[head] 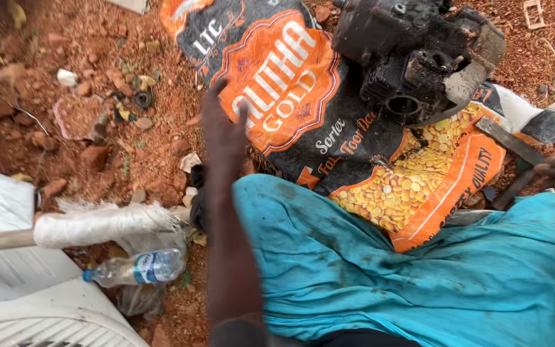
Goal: The person sits on the ground with a small engine cylinder assembly resting on a sack across their lap. They use a green cross wrench to loosen and remove fasteners from the cylinder head, then lift the head off and scrape and file its mating surface by hand.
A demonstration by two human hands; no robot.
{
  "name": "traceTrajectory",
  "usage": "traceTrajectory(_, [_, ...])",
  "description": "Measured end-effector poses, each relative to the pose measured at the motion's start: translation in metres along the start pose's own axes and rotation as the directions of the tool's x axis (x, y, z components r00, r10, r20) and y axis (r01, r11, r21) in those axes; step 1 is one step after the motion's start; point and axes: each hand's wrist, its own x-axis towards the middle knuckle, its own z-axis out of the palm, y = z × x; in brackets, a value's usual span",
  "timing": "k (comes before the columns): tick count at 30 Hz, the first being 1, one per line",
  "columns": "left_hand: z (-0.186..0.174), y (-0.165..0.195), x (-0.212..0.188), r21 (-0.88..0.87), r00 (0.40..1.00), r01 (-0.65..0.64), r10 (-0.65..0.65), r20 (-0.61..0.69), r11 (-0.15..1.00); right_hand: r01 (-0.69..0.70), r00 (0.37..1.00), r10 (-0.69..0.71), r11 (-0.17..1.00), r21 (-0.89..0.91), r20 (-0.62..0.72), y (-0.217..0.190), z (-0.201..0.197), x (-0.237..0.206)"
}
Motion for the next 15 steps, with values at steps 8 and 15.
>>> traceTrajectory(8, [-0.082,-0.1,-0.133,0.519,0.806,0.17,-0.422,0.416,0.837,0.018,1.0,-0.015,0.983,0.181,-0.019,-0.017,-0.011,0.0])
traceTrajectory(15, [-0.064,-0.077,-0.115,0.75,0.957,0.017,-0.229,0.179,0.661,-0.051,0.999,0.051,0.972,0.228,0.003,-0.023,-0.004,0.005])
